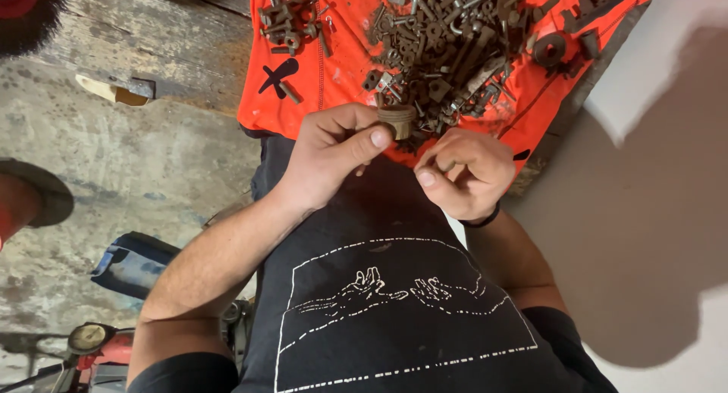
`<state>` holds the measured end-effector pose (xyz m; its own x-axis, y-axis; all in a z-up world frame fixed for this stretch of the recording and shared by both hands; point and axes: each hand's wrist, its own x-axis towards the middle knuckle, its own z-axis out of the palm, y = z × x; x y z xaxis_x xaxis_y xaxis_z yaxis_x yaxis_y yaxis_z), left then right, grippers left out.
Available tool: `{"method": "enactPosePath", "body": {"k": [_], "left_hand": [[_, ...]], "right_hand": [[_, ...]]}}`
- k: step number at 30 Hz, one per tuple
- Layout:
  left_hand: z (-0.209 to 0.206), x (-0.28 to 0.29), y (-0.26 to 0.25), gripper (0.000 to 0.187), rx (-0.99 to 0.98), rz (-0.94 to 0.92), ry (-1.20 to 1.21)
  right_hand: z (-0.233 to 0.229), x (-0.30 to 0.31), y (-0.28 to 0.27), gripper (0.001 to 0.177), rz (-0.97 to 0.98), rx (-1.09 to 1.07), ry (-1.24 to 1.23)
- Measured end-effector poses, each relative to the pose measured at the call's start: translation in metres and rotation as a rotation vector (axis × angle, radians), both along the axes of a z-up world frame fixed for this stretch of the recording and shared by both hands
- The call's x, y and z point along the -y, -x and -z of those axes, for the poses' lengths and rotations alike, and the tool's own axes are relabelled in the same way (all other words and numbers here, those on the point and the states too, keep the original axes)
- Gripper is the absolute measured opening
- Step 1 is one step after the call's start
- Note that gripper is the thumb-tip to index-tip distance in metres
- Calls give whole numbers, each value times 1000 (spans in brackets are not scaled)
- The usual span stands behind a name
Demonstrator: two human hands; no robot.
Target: The person sorts a pile of rusty metal hardware, including bolts, nuts, and washers, spread across an orange safety vest. They pick up individual pieces, examine them, and place them into separate piles on the vest.
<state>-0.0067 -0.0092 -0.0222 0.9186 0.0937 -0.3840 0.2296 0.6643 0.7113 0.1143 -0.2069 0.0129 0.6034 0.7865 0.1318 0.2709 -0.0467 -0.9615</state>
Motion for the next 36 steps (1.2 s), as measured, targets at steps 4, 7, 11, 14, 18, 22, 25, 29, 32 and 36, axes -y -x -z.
{"method": "enactPosePath", "body": {"k": [4,7,11,14,18,22,25,29,32,36], "left_hand": [[2,-1,2,28,28,15,12],[-2,-4,2,29,116,12,14],[-10,-8,5,32,213,-7,-229],[-16,-10,6,33,235,10,-504],[-16,-10,5,36,276,29,-687],[-18,-11,4,36,318,23,-728],[-18,-11,6,36,292,43,-723],[-19,-13,5,35,295,54,-706],[-17,-14,5,34,311,63,-715],[-17,-14,4,33,311,75,-710]], "right_hand": [[-5,-8,0,19,-13,-17,40],[-1,-7,-3,22,-88,-47,64],[9,4,-6,38,-48,-573,-100],[-2,3,-9,70,-7,-867,-185],[-18,-7,-11,111,-24,-834,-127],[-9,-2,-9,118,-36,-804,-104],[-8,-5,-8,121,-20,-748,-76],[-4,-4,-10,122,-20,-710,-55],[-3,-4,-11,121,-40,-739,-64],[3,1,-12,120,-56,-788,-90]]}}
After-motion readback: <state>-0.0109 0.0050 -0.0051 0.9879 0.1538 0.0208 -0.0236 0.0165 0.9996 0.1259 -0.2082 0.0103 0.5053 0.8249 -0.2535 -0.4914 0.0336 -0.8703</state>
